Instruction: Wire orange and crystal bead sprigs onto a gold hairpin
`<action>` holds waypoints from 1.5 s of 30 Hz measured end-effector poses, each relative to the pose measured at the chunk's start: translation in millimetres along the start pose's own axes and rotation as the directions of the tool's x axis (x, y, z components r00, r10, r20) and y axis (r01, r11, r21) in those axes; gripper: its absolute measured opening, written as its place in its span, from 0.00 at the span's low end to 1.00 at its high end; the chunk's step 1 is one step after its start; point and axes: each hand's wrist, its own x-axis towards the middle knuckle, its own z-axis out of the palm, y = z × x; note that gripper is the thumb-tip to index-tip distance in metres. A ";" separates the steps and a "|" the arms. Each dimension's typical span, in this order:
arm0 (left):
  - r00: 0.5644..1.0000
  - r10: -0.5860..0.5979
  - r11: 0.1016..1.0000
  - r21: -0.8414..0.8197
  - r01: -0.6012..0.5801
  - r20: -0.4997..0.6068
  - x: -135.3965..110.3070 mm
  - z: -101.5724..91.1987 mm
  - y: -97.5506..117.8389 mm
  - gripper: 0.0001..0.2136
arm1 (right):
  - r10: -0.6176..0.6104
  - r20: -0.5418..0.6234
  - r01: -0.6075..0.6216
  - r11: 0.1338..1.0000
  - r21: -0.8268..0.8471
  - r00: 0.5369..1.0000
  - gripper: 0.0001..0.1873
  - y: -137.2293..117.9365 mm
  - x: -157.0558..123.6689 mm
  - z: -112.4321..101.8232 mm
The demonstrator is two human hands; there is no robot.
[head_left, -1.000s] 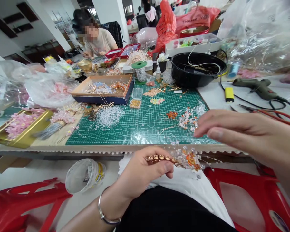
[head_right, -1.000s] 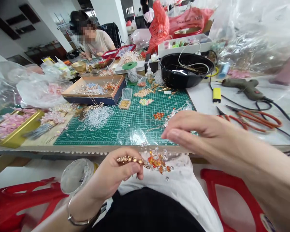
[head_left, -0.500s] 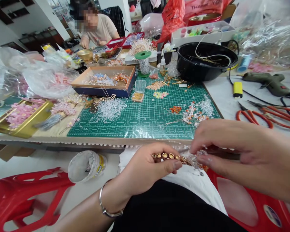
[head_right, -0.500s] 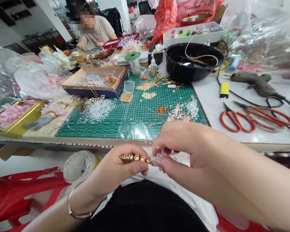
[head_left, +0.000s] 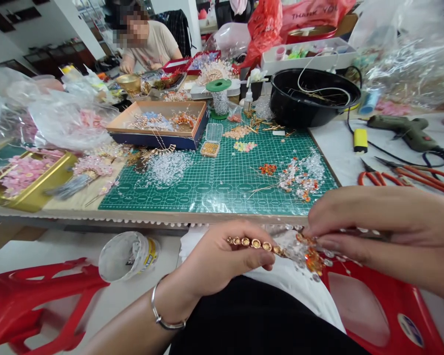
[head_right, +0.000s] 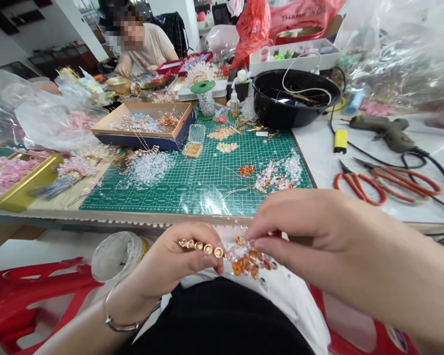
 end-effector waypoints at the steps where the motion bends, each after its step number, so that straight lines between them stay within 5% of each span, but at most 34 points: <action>1: 1.000 -0.002 1.000 0.016 0.002 0.021 -0.3 -0.4 -0.4 0.10 | 0.018 0.071 -0.020 0.999 0.029 0.997 0.13 2.8 4.5 -1.8; 4: 0.997 0.009 1.000 0.002 -0.009 0.072 -1.0 -0.5 -1.1 0.10 | 0.007 0.212 -0.036 0.990 0.134 0.977 0.17 8.0 16.2 -4.2; 8: 0.998 -0.009 0.991 -0.132 0.018 0.062 -1.5 0.7 -1.7 0.11 | 0.018 0.199 -0.067 0.968 0.241 0.980 0.15 14.2 17.5 0.2; 12: 0.998 -0.019 0.975 -0.222 0.004 -0.066 -3.9 -1.3 0.6 0.14 | 0.153 -0.109 -0.138 0.981 0.135 0.982 0.21 41.2 4.2 -4.1; 15: 0.991 0.007 0.967 -0.250 -0.040 -0.132 -6.5 -8.5 3.8 0.14 | 0.198 -0.436 -0.238 0.971 -0.038 0.878 0.22 72.9 -2.7 -18.8; 17: 0.985 0.046 0.961 -0.262 -0.089 -0.163 -7.7 -15.3 5.2 0.12 | 0.199 -0.479 -0.307 0.938 -0.158 0.855 0.24 91.0 -2.7 -28.2; 21: 0.962 0.080 0.948 -0.279 -0.155 -0.261 -9.1 -26.9 6.3 0.10 | 0.131 -0.391 -0.277 0.897 -0.346 0.911 0.20 104.8 7.7 -28.0; 25: 0.946 0.040 0.942 -0.302 -0.143 -0.323 -10.7 -30.7 6.8 0.11 | -0.070 -0.202 -0.043 0.862 -0.505 0.977 0.16 93.8 28.5 -4.6; 35: 0.959 -0.026 0.954 -0.294 -0.061 -0.283 -11.8 -33.3 5.4 0.11 | -0.202 0.069 0.185 0.641 -0.745 0.977 0.14 78.6 82.8 36.3; 45: 0.966 -0.017 0.948 -0.311 -0.066 -0.258 -13.2 -36.2 5.7 0.11 | -0.167 0.102 0.190 0.695 -0.693 0.981 0.10 105.4 85.8 32.1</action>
